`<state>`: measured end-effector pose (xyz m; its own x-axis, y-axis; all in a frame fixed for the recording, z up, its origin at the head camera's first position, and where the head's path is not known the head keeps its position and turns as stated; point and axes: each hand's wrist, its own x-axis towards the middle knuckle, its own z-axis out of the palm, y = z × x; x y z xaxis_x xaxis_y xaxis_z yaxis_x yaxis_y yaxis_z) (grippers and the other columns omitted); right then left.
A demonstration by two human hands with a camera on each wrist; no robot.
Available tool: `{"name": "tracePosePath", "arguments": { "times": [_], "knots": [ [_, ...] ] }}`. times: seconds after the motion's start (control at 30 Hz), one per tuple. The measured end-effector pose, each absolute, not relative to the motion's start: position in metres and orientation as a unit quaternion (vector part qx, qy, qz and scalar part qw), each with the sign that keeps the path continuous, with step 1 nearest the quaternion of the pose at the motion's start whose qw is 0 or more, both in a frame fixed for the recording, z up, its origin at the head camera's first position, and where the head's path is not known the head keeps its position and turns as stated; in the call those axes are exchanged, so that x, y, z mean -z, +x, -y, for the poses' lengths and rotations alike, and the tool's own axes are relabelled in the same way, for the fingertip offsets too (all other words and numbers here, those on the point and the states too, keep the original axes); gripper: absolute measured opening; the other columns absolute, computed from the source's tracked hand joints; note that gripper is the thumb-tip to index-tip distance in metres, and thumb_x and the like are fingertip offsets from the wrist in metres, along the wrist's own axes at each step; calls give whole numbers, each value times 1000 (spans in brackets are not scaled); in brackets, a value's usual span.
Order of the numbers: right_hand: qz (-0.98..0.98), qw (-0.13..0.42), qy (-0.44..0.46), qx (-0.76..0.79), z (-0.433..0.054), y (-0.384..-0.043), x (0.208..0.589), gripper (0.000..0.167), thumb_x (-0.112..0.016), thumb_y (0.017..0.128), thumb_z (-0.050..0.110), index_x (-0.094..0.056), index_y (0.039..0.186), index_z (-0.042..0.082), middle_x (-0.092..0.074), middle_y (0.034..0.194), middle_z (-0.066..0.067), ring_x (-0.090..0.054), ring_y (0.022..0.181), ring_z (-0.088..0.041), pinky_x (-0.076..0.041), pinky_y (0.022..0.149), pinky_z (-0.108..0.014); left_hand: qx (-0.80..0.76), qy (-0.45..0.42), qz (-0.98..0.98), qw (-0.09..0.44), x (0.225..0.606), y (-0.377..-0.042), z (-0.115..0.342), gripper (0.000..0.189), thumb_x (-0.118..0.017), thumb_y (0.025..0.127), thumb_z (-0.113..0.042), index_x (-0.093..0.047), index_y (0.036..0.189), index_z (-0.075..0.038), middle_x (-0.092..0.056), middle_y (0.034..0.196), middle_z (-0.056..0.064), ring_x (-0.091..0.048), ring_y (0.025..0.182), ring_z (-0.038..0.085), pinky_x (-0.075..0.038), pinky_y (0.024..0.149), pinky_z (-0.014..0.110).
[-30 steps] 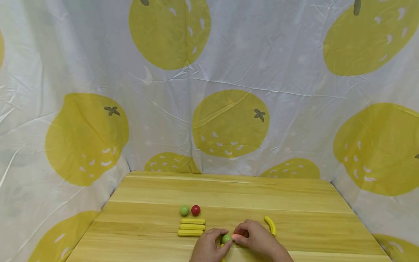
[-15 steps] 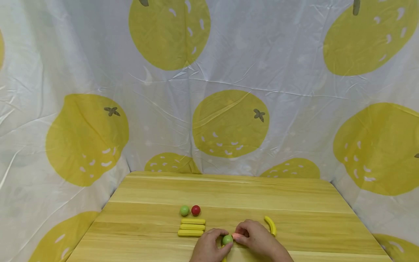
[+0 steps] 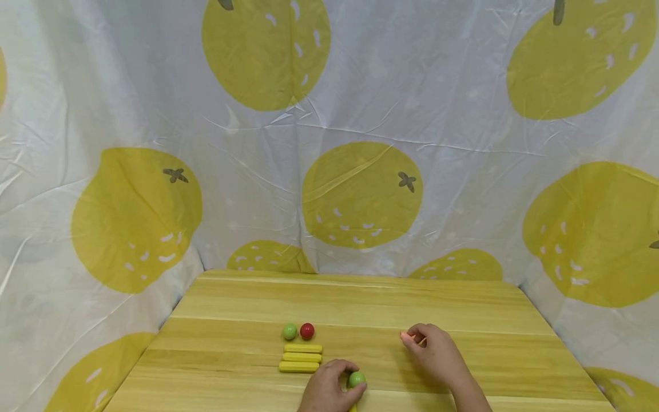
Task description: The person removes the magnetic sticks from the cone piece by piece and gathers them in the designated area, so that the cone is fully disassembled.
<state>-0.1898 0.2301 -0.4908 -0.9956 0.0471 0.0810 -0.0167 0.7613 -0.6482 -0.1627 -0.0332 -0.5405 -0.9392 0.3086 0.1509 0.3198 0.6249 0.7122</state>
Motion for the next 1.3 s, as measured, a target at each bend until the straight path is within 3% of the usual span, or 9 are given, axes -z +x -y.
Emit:
{"name": "tracePosePath", "arguments": {
  "times": [0.27, 0.47, 0.63, 0.83, 0.97, 1.3],
  "knots": [
    [943, 59, -44, -323, -259, -190, 492, 21, -70, 97, 36, -74, 95, 16, -66, 80, 5, -59, 74, -10, -48, 67, -30, 395, -171, 903, 5, 541, -162, 33, 29, -79, 86, -48, -75, 102, -25, -72, 100, -15, -68, 97, 8, -57, 89, 37],
    [948, 37, -80, -307, -273, -188, 495, 25, -68, 98, 36, -72, 99, 11, -68, 79, 4, -59, 72, -11, -47, 64, -31, 403, -175, 898, 0, 541, -162, 34, 30, -79, 86, -48, -74, 103, -24, -71, 100, -16, -67, 96, 6, -57, 88, 36],
    [944, 10, -87, -318, -279, -189, 499, 27, -66, 99, 31, -69, 101, 5, -68, 68, 1, -59, 64, -14, -45, 60, -31, 406, -179, 896, 4, 541, -162, 34, 30, -79, 86, -48, -74, 102, -24, -70, 98, -17, -66, 93, 3, -57, 86, 33],
    [951, 5, -85, -298, -281, -190, 502, 25, -68, 97, 30, -70, 97, 5, -67, 69, 3, -57, 67, -14, -44, 60, -31, 409, -176, 896, -1, 541, -163, 34, 29, -80, 85, -48, -73, 101, -25, -69, 97, -17, -65, 92, 2, -56, 86, 32],
    [947, -4, -89, -308, -281, -191, 504, 26, -68, 98, 32, -69, 96, 6, -65, 62, 4, -57, 63, -14, -42, 60, -31, 409, -178, 895, 1, 541, -163, 35, 29, -80, 85, -48, -73, 101, -25, -69, 97, -17, -64, 91, 2, -56, 85, 32],
    [946, 13, -86, -312, -271, -189, 497, 23, -66, 97, 25, -68, 105, 4, -63, 60, 2, -55, 57, -15, -41, 58, -30, 429, -183, 884, 12, 545, -162, 36, 37, -79, 87, -48, -76, 112, -20, -63, 98, -15, -55, 85, -5, -52, 77, 22]
  ]
}}
